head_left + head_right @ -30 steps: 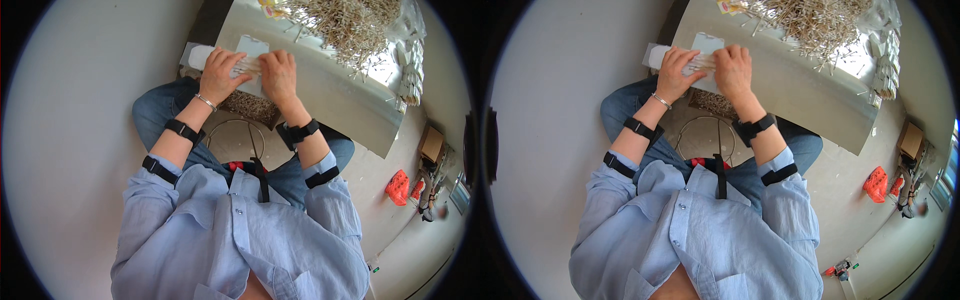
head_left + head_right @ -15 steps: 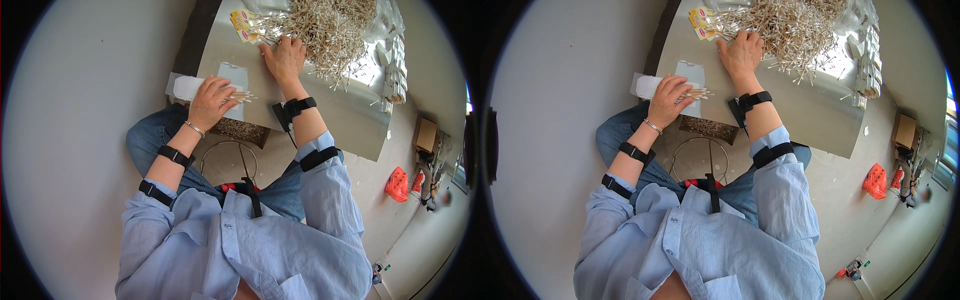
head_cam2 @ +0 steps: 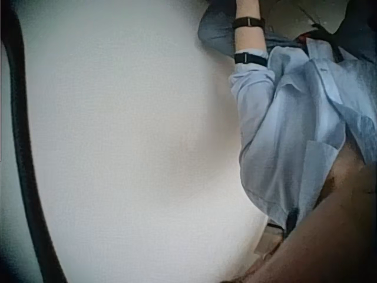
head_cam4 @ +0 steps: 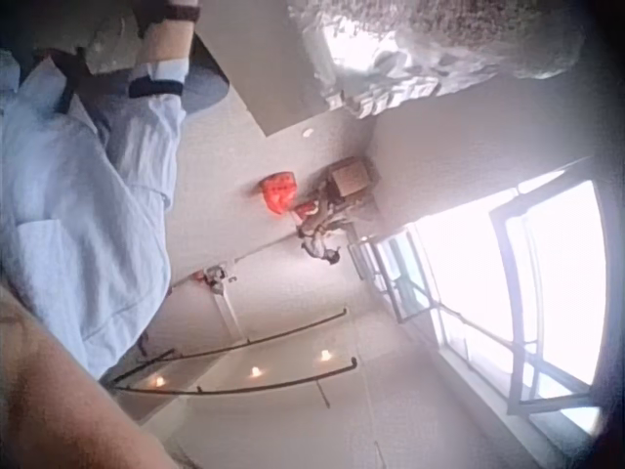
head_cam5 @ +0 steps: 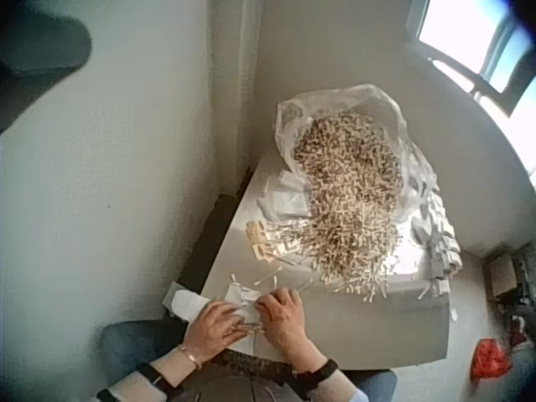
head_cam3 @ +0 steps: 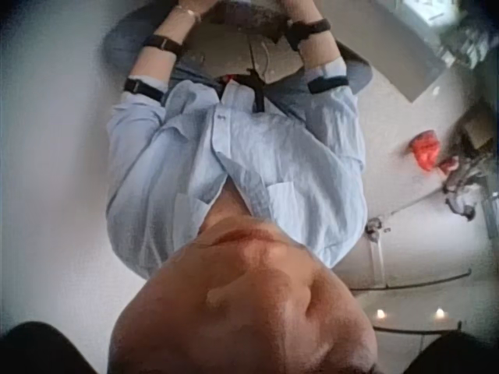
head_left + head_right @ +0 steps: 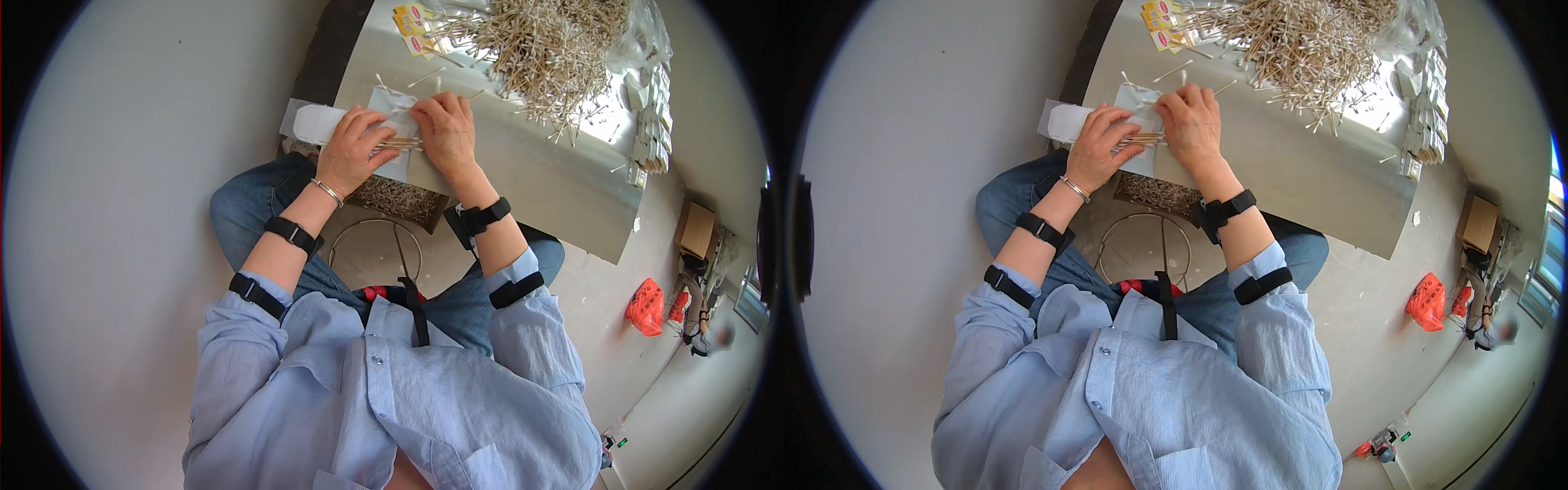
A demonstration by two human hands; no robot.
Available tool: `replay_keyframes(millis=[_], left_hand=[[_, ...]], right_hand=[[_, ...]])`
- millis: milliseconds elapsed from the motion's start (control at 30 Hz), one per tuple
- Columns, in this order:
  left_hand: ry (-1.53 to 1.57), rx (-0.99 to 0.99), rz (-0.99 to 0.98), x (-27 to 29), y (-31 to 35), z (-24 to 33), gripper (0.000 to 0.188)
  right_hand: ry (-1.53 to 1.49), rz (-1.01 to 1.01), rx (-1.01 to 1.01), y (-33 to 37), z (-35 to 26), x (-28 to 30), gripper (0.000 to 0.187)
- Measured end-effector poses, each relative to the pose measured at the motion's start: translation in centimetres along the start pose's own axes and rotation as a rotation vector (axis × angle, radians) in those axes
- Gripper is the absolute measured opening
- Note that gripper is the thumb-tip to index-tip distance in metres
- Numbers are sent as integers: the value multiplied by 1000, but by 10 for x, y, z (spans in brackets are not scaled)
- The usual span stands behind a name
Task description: The recorder is assembling or packaging long-stemmed swabs or medical hygiene sticks.
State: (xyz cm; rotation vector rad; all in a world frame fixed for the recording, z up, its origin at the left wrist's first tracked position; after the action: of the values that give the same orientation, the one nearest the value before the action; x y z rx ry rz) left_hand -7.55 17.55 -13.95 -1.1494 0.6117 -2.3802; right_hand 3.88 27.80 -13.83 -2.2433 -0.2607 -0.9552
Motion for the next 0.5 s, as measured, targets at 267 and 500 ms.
replay_keyframes(millis=[267, 500], left_hand=[[23, 186, 67, 5, 3, -11, 57], [10, 116, 44, 1, 8, -11, 66]], right_hand=[[-18, -29, -8, 11, -4, 18, 17], [65, 44, 41, -6, 6, 17, 18]])
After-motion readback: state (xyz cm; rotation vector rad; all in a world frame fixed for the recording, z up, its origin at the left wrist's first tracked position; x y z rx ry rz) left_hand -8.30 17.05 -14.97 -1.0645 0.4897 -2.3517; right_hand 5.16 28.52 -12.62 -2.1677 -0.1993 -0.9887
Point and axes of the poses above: each hand's wrist, its own y-axis away from the middle knuckle, its own x-axis out of the back of the hand, z = x × y, the point moved 8 cm from there along -y, towards the middle knuckle, and after that the axes turned 15 degrees about z, right-handed, at the moved point
